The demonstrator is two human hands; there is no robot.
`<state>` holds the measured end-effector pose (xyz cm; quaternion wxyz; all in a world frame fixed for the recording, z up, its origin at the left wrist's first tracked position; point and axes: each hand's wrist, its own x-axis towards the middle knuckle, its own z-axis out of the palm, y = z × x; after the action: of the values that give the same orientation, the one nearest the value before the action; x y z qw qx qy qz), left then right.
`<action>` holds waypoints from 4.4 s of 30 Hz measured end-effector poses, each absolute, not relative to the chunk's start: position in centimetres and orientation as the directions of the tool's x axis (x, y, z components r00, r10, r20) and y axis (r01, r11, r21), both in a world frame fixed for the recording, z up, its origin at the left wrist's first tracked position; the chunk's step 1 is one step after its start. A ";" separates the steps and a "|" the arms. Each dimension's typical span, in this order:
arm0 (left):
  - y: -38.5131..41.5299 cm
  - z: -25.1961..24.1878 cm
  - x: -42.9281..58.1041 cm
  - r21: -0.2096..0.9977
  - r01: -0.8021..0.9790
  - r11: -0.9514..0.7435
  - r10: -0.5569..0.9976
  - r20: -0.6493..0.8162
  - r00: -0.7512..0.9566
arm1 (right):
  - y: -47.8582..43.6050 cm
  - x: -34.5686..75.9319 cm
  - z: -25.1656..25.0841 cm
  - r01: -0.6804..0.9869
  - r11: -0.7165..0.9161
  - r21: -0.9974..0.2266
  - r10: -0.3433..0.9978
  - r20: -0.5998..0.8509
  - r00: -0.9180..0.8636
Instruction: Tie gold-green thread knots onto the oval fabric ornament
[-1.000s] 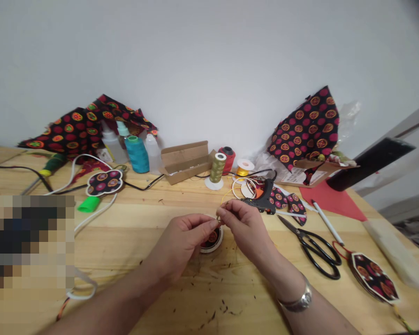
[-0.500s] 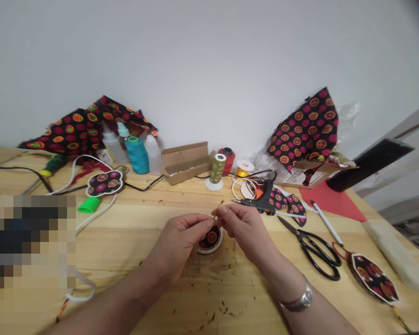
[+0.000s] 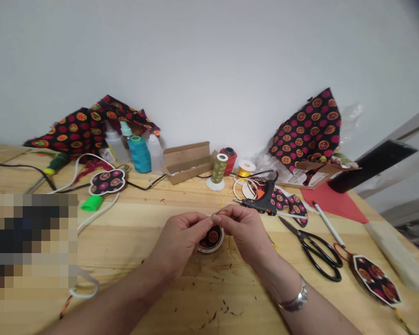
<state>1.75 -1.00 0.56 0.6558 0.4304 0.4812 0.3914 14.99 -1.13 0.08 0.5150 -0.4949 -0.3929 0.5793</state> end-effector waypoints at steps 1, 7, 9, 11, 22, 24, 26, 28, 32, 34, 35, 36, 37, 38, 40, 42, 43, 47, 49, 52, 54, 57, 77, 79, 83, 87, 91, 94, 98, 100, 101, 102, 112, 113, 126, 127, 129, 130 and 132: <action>-1.0 0.5 1.7 0.944 -0.089 0.318 0.928 -0.291 0.232 | -1.1 15.0 0.1 -0.199 -0.149 -0.969 0.988 -0.156 0.019; -1.1 0.1 1.4 0.953 -0.089 0.288 0.922 -0.251 0.294 | -1.1 15.3 0.6 -0.090 -0.104 -0.991 0.993 -0.109 0.050; -1.0 0.2 1.3 0.954 -0.086 0.288 0.911 -0.246 0.331 | -1.0 15.5 0.9 -0.018 -0.079 -0.997 0.994 -0.080 0.071; -1.0 0.3 1.3 0.957 -0.058 0.283 0.904 -0.246 0.349 | -1.0 15.6 1.0 0.066 -0.041 -0.997 0.996 -0.036 0.084; -0.2 0.4 0.8 0.969 0.246 -0.019 0.990 -0.017 0.142 | -0.8 16.6 0.9 0.417 0.090 -0.904 0.968 0.178 0.178; -0.2 0.4 0.7 0.970 0.242 -0.033 0.987 -0.007 0.161 | -0.9 16.6 0.9 0.446 0.094 -0.890 0.965 0.192 0.179; -0.4 0.4 0.7 0.976 0.216 -0.037 0.980 -0.008 0.201 | -0.9 16.6 0.9 0.447 0.092 -0.890 0.964 0.193 0.185; -0.6 0.4 0.9 0.976 0.209 -0.054 0.968 0.000 0.251 | -0.8 16.6 0.9 0.415 0.078 -0.906 0.966 0.172 0.194; -1.1 0.3 1.3 0.951 0.273 -0.147 0.947 0.056 0.317 | -0.7 16.6 1.0 0.253 -0.006 -0.967 0.982 0.041 0.183; -1.2 0.0 1.5 0.921 0.321 -0.221 0.939 0.112 0.325 | -0.7 16.4 1.2 0.111 -0.065 -0.992 0.986 -0.047 0.158; -1.2 -0.2 1.5 0.902 0.349 -0.254 0.936 0.139 0.322 | -0.8 16.3 1.3 0.030 -0.091 -0.995 0.986 -0.086 0.140; -1.2 -0.4 1.5 0.882 0.380 -0.280 0.935 0.162 0.314 | -0.8 16.2 1.4 -0.050 -0.112 -0.992 0.986 -0.117 0.120; -1.2 -0.5 1.5 0.862 0.410 -0.299 0.935 0.179 0.307 | -0.9 16.1 1.4 -0.124 -0.129 -0.984 0.985 -0.141 0.096; -1.3 -0.7 1.5 0.846 0.435 -0.310 0.935 0.188 0.301 | -1.0 16.0 1.5 -0.186 -0.143 -0.972 0.985 -0.159 0.069; -1.3 -0.9 1.4 0.831 0.454 -0.320 0.932 0.191 0.307 | -1.1 15.9 1.6 -0.268 -0.163 -0.949 0.984 -0.176 0.025; -1.3 -0.8 1.3 0.843 0.431 -0.322 0.924 0.182 0.336 | -1.1 15.9 1.6 -0.299 -0.166 -0.940 0.984 -0.177 0.009; -1.4 -0.6 1.2 0.860 0.406 -0.309 0.924 0.171 0.341 | -1.1 15.9 1.5 -0.301 -0.163 -0.940 0.985 -0.175 0.011; -1.2 0.0 0.9 0.970 0.192 -0.152 0.978 0.120 0.169 | -1.1 16.0 1.4 -0.255 -0.165 -0.953 0.985 -0.172 0.008; -1.0 0.1 0.8 0.996 -0.003 -0.090 0.993 0.090 0.076 | -1.2 15.9 1.4 -0.203 -0.176 -0.963 0.984 -0.179 -0.008; -1.0 0.1 1.0 0.987 -0.162 0.009 0.990 0.014 0.140 | -1.3 15.6 1.6 -0.133 -0.183 -0.974 0.983 -0.181 -0.029; -1.1 0.0 1.2 0.986 -0.136 0.094 0.966 -0.058 0.253 | -1.4 15.3 1.7 -0.109 -0.183 -0.977 0.983 -0.180 -0.037; -1.3 0.3 1.5 0.988 -0.054 0.145 0.935 -0.119 0.335 | -1.4 15.2 1.7 -0.093 -0.191 -0.977 0.981 -0.187 -0.051; -0.7 0.8 1.3 0.977 -0.016 0.214 0.918 -0.195 0.345 | -1.4 15.5 1.8 -0.063 -0.159 -0.985 0.986 -0.156 -0.057; -0.6 0.4 1.3 0.963 -0.083 0.256 0.908 -0.210 0.362 | -1.4 15.6 1.8 -0.075 -0.150 -0.986 0.988 -0.146 -0.055; -0.5 0.2 1.4 0.920 -0.161 0.358 0.883 -0.278 0.378 | -1.3 15.7 1.6 -0.089 -0.128 -0.988 0.991 -0.123 -0.060; -0.4 0.3 1.3 0.877 -0.228 0.422 0.857 -0.305 0.415 | -1.2 15.7 1.2 -0.103 -0.111 -0.988 0.992 -0.104 -0.072; -0.4 0.2 1.2 0.839 -0.274 0.471 0.842 -0.335 0.422 | -1.3 15.6 1.2 -0.086 -0.112 -0.990 0.992 -0.107 -0.062; -0.5 0.3 1.2 0.820 -0.281 0.498 0.829 -0.356 0.431 | -1.4 15.4 1.3 -0.063 -0.105 -0.992 0.994 -0.102 -0.043; -0.6 0.5 1.3 0.815 -0.285 0.504 0.830 -0.367 0.419 | -1.4 15.2 1.5 -0.033 -0.102 -0.994 0.994 -0.101 -0.030; -0.6 0.5 1.3 0.816 -0.288 0.502 0.833 -0.367 0.415 | -1.5 15.2 1.5 -0.017 -0.103 -0.995 0.994 -0.103 -0.023; -0.6 0.5 1.3 0.817 -0.288 0.500 0.834 -0.366 0.412 | -1.5 15.2 1.5 -0.008 -0.103 -0.995 0.994 -0.102 -0.023; -0.6 0.4 1.2 0.819 -0.287 0.497 0.837 -0.366 0.407 | -1.5 15.3 1.5 0.000 -0.101 -0.995 0.994 -0.101 -0.027; 0.0 -0.2 1.0 0.850 -0.276 0.449 0.883 -0.375 0.280 | -1.5 16.3 1.2 0.449 0.195 -0.872 0.981 0.172 -0.091; 0.0 -0.2 1.0 0.853 -0.276 0.442 0.888 -0.374 0.267 | -1.6 16.4 1.1 0.504 0.223 -0.835 0.975 0.202 -0.096; 0.0 0.0 1.0 0.806 -0.361 0.469 0.879 -0.382 0.286 | -3.3 14.9 -0.1 0.789 0.564 -0.242 0.798 0.404 -0.447; 0.0 0.0 0.9 0.792 -0.377 0.480 0.873 -0.392 0.289 | -3.3 14.8 -0.4 0.780 0.603 -0.167 0.761 0.411 -0.501; 0.0 -0.1 0.9 0.762 -0.408 0.503 0.862 -0.403 0.309 | -3.4 14.8 -0.9 0.753 0.656 -0.056 0.705 0.403 -0.584; 0.1 -0.2 0.9 0.748 -0.424 0.510 0.857 -0.402 0.321 | -3.4 14.9 -0.9 0.740 0.672 -0.021 0.685 0.396 -0.611; 0.1 -0.4 0.9 0.724 -0.445 0.527 0.847 -0.402 0.349 | -3.5 15.0 -0.6 0.703 0.711 0.006 0.647 0.388 -0.657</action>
<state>0.86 0.13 -0.44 0.7805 0.2555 0.3931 0.4136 15.00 -3.54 -0.64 0.1818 -0.3721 -0.9069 -0.0777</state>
